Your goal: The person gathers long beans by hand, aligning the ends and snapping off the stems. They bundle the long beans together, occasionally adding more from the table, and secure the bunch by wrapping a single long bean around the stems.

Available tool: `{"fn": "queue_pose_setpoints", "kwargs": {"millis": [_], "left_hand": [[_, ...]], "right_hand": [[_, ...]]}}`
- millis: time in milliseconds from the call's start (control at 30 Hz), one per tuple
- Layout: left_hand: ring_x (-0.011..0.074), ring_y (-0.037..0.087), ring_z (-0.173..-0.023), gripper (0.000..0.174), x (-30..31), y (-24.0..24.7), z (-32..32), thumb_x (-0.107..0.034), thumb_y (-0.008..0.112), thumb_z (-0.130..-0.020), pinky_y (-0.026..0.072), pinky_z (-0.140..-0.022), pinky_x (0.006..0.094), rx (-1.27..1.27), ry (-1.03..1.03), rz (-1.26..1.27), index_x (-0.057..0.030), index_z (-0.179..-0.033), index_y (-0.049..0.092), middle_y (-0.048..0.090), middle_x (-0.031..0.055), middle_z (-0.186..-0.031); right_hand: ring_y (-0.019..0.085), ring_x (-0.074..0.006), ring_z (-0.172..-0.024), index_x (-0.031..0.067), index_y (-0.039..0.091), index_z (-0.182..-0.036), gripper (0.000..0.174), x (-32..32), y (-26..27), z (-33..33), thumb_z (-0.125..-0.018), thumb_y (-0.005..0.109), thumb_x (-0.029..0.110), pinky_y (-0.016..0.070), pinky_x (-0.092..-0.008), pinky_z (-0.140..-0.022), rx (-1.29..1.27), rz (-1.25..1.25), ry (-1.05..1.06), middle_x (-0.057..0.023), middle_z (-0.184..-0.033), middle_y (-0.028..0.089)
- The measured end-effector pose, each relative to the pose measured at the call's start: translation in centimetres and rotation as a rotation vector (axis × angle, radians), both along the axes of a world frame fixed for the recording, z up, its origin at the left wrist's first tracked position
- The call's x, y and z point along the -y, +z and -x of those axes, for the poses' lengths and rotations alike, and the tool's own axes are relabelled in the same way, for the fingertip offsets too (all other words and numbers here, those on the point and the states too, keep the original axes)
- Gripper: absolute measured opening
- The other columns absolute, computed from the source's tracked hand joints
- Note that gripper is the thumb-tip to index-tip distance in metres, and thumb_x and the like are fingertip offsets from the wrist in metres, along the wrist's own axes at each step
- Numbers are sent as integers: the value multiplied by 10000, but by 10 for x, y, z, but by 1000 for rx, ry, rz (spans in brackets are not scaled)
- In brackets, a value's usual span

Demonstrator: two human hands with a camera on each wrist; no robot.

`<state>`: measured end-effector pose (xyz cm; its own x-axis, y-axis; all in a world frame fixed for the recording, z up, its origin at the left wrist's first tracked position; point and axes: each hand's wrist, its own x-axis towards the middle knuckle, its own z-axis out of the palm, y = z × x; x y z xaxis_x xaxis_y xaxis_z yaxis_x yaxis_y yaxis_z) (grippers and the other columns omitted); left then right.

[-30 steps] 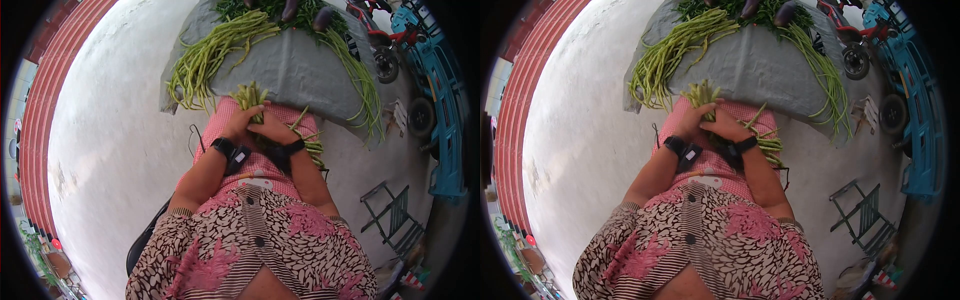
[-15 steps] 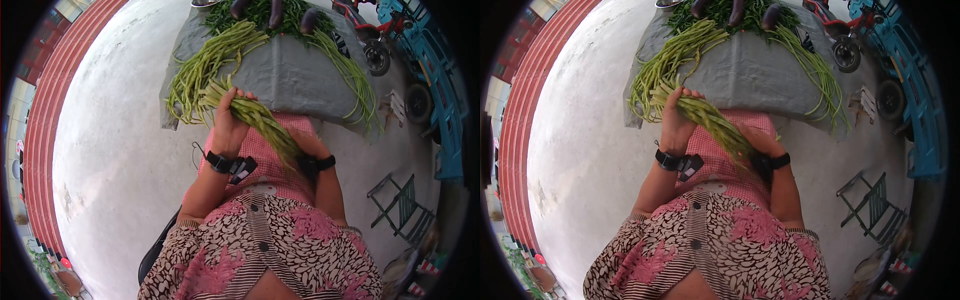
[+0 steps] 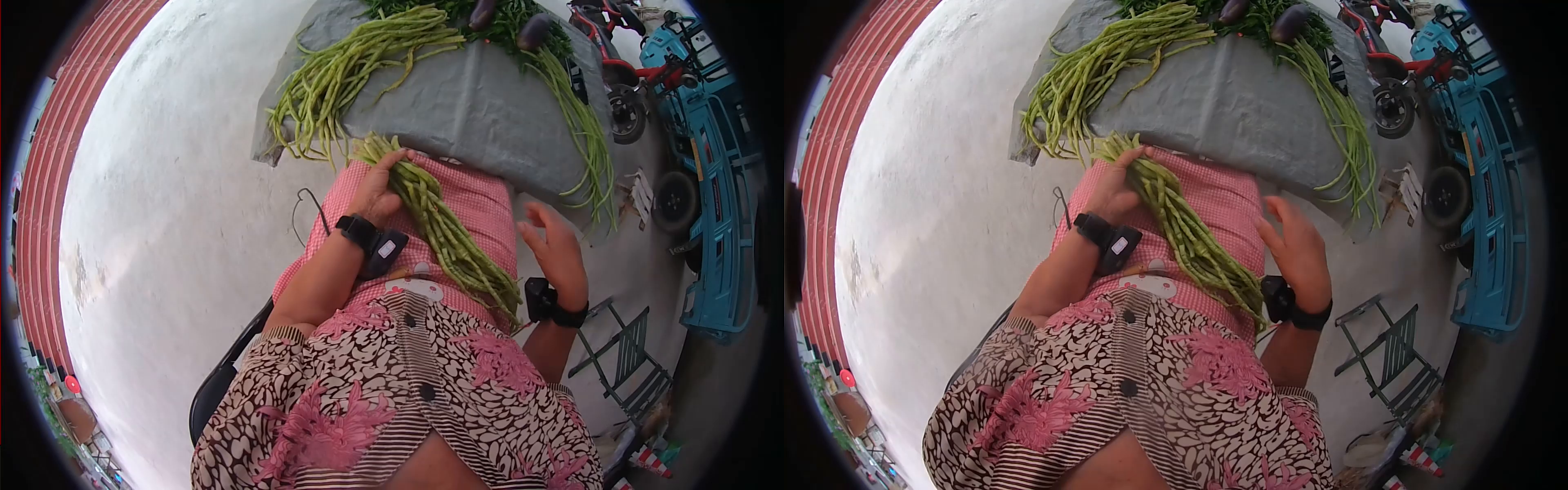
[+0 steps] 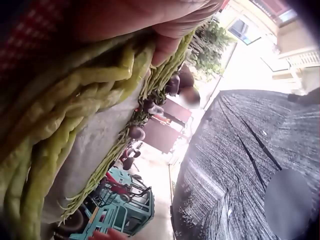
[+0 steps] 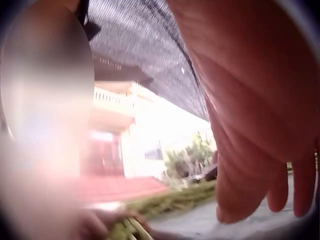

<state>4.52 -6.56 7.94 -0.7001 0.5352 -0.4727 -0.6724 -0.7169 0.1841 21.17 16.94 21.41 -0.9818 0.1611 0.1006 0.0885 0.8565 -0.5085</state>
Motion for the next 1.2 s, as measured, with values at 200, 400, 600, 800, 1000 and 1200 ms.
{"fn": "queue_pose_setpoints", "kwargs": {"millis": [200,400,600,800,1000,1200], "left_hand": [[242,632,-843,117,-3,-22,8,-118,626,-899,539,-807,422,-9,-11,-68,-22,-960,597,648,92,-891],[261,625,-872,142,-4,-32,11,-157,604,-922,516,-853,423,-77,-36,12,-21,-962,593,642,105,-915],[235,639,-830,126,-9,-35,13,-122,643,-889,541,-793,388,-103,-50,16,-20,-954,607,654,90,-889],[254,639,-835,134,-10,-35,13,-132,638,-891,537,-798,396,-145,-71,4,-18,-955,605,652,106,-891],[236,640,-802,123,-6,-29,11,-102,645,-879,546,-760,372,-117,-84,-11,-14,-954,603,652,92,-872],[251,620,-839,154,-10,-38,19,-168,619,-907,526,-814,390,-148,-98,-39,-25,-958,593,635,94,-885]], "right_hand": [[649,-305,-823,58,644,-1009,278,87,-12,44,-821,675,260,500,-404,-699,115,134,311,-110,-908,661],[650,-301,-840,78,584,-1050,340,111,-80,62,-801,702,278,505,-421,-691,132,-135,222,-100,-975,636],[643,-300,-824,87,577,-1005,331,103,-90,63,-773,725,271,499,-435,-656,50,-186,219,-107,-991,613],[648,-285,-799,39,602,-982,278,93,-101,73,-771,690,198,503,-398,-681,180,131,238,-122,-901,643],[609,-157,-755,1,582,-1019,233,82,-107,72,-837,611,144,492,-304,-679,192,453,321,-66,-824,627],[579,-93,-696,25,529,-1151,258,92,-70,66,-942,551,176,464,-245,-613,450,1103,154,-35,-782,602]]}}
